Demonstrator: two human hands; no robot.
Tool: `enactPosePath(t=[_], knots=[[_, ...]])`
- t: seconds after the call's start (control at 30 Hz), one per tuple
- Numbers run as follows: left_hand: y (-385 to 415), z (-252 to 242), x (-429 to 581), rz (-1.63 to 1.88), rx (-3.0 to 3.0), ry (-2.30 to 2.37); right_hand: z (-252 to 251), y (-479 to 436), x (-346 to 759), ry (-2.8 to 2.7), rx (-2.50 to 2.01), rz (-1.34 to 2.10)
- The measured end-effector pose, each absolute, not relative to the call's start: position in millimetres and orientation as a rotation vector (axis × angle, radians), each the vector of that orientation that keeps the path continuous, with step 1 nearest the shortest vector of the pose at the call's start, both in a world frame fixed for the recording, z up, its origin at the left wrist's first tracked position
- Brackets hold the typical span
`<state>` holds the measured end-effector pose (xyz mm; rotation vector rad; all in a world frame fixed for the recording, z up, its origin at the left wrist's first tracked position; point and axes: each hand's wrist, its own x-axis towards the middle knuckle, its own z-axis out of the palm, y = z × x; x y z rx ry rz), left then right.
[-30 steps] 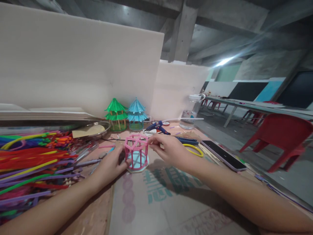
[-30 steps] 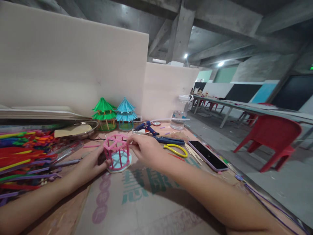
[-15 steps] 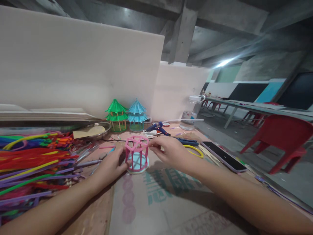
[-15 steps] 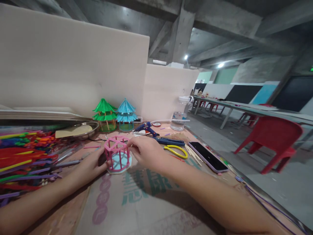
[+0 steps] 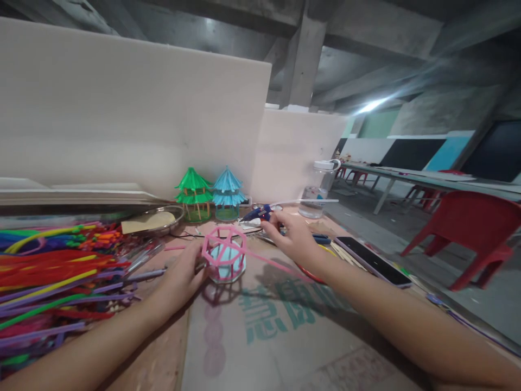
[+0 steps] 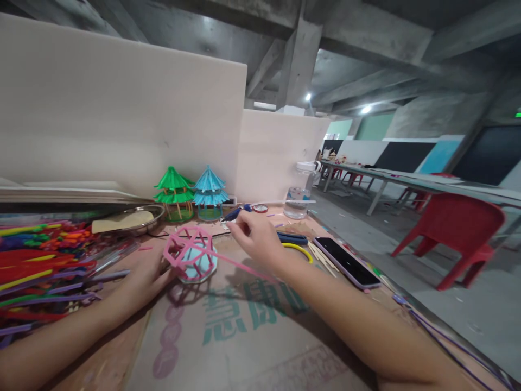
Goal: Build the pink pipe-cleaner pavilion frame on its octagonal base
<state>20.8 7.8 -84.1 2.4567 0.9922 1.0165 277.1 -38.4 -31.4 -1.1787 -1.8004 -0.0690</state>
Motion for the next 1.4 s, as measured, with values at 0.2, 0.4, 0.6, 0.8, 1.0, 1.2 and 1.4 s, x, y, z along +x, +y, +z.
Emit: enactPosePath(t=[0.2,0.4,0.6,0.8,1.0,1.2,1.4], knots=[[6,-81,21,1.053,2.475,0.978,-77,-16,281,-1.809,-1.217,0.080],[8,-82,21,0.940,2.414,0.948,-72,-35,262,-2.073,-1.010,0.422],[5,-78,24,0.876,2.447,0.828,-76,-30,259,-2.082,-0.957,0.525],[5,-51,15,1.124,2.392,1.086,-76,-32,260,-2.124,-1.015,0.452],[-26,-20,21,1.406,2.951,0.844,-75,-40,250,-2.113,-0.997,0.484],[-35,-30,23,1.332,3.253,0.714,-83,-45,243,-2.076,-1.034,0.593],[-36,-31,17,1.284,3.316,0.631,-82,-46,243,-2.124,-1.020,0.568]])
